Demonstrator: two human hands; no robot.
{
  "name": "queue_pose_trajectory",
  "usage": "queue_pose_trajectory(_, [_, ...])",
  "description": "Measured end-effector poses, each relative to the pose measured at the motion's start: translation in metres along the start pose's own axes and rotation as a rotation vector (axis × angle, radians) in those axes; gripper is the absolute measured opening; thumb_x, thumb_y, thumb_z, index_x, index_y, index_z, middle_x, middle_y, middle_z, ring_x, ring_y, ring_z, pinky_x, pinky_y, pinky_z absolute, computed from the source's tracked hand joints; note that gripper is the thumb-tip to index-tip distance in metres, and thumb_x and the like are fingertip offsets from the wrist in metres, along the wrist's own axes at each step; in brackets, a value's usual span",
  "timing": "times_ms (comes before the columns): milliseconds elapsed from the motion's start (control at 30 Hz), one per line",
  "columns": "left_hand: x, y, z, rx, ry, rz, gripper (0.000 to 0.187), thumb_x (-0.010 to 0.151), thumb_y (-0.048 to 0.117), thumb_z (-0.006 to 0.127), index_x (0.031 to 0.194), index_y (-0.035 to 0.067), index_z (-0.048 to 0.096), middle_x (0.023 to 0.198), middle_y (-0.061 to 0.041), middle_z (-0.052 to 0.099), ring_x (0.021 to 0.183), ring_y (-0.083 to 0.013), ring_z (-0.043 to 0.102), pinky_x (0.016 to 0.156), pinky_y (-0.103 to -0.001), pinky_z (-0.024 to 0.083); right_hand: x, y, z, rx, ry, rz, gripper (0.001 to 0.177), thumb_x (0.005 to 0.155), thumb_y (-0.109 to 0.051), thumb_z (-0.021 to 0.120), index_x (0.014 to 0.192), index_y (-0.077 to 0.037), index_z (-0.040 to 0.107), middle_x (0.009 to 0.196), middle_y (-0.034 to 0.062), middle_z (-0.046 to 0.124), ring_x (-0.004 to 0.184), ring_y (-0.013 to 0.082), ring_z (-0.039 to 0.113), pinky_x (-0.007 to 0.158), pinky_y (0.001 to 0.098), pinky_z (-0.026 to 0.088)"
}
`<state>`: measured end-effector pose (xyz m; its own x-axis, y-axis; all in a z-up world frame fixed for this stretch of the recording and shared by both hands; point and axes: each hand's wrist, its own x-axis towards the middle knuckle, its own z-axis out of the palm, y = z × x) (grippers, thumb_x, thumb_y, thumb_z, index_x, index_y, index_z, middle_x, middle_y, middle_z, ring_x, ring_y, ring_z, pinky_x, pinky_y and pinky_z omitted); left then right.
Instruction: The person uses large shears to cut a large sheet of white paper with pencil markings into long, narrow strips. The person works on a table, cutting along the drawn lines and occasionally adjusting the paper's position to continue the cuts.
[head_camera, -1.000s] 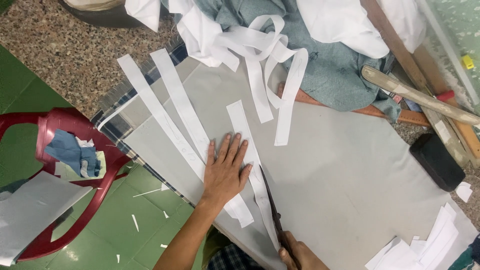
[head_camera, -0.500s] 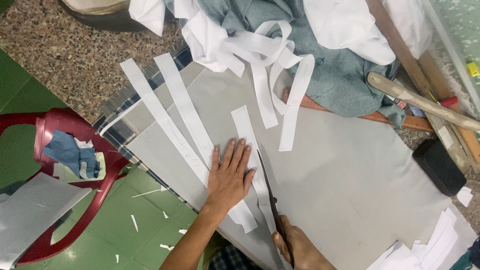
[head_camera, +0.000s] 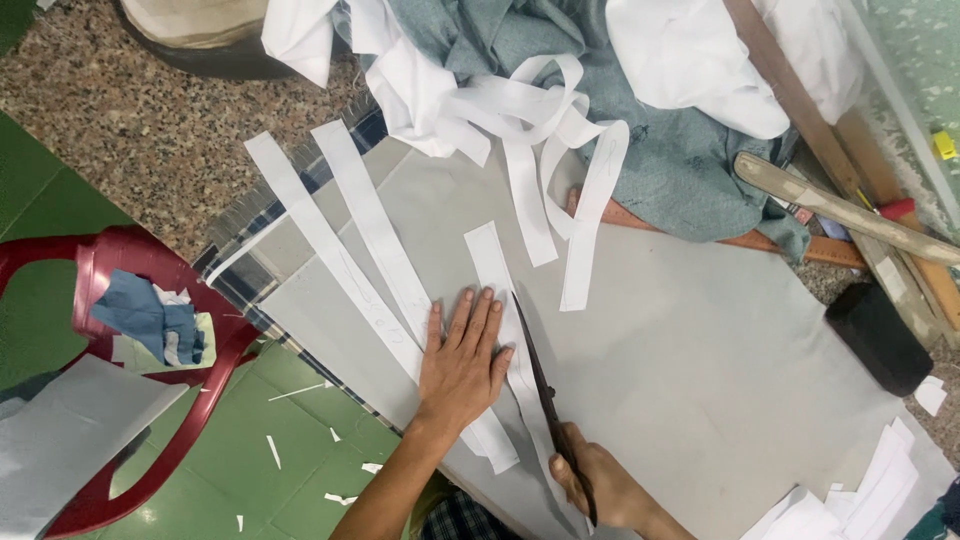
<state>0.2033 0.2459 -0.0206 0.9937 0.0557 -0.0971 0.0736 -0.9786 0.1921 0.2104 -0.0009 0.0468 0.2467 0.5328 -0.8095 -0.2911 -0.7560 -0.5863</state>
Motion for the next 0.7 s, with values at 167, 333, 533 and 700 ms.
queue_pose_trajectory(167, [0.003,-0.005,-0.013,-0.066,0.086,0.023,0.063,0.109,0.045,0.029,0.159,0.008,0.033,0.168,-0.009,0.029,0.157,-0.0266,0.022,0.129,-0.055,0.01,0.017,-0.007,-0.001,0.023,0.059,-0.019,0.055,0.095,-0.062,0.04,0.109,-0.01,0.05,0.056,0.0016,0.051,0.046,0.0153,0.052,0.047,0.0321,0.045])
queue_pose_trajectory(333, [0.049,-0.039,-0.031,-0.09,0.148,0.04,0.058,0.11,0.04,0.035,0.156,0.005,0.042,0.165,-0.012,0.039,0.155,-0.029,0.03,0.126,-0.057,0.016,0.009,-0.029,-0.002,0.034,0.106,-0.056,0.057,0.095,-0.065,0.038,0.098,-0.01,0.051,0.059,-0.001,0.045,0.051,0.0126,0.042,0.047,0.0333,0.034])
queue_pose_trajectory(533, [0.077,-0.067,-0.025,-0.002,0.134,0.118,0.056,0.109,0.045,0.032,0.158,0.021,0.044,0.168,-0.002,0.032,0.157,-0.025,0.024,0.127,-0.057,0.013,0.003,-0.056,-0.005,0.185,0.051,0.17,0.049,0.094,-0.063,0.047,0.095,-0.014,0.046,0.071,0.0,0.04,0.062,0.0134,0.039,0.057,0.0295,0.039])
queue_pose_trajectory(700, [0.077,-0.066,-0.023,-0.04,0.088,0.087,0.058,0.108,0.048,0.029,0.159,0.022,0.04,0.169,0.0,0.03,0.157,-0.0237,0.022,0.128,-0.056,0.01,0.014,-0.035,0.003,0.137,0.1,0.053,0.05,0.095,-0.064,0.044,0.089,-0.014,0.046,0.064,-0.0023,0.039,0.058,0.0126,0.035,0.051,0.0327,0.033])
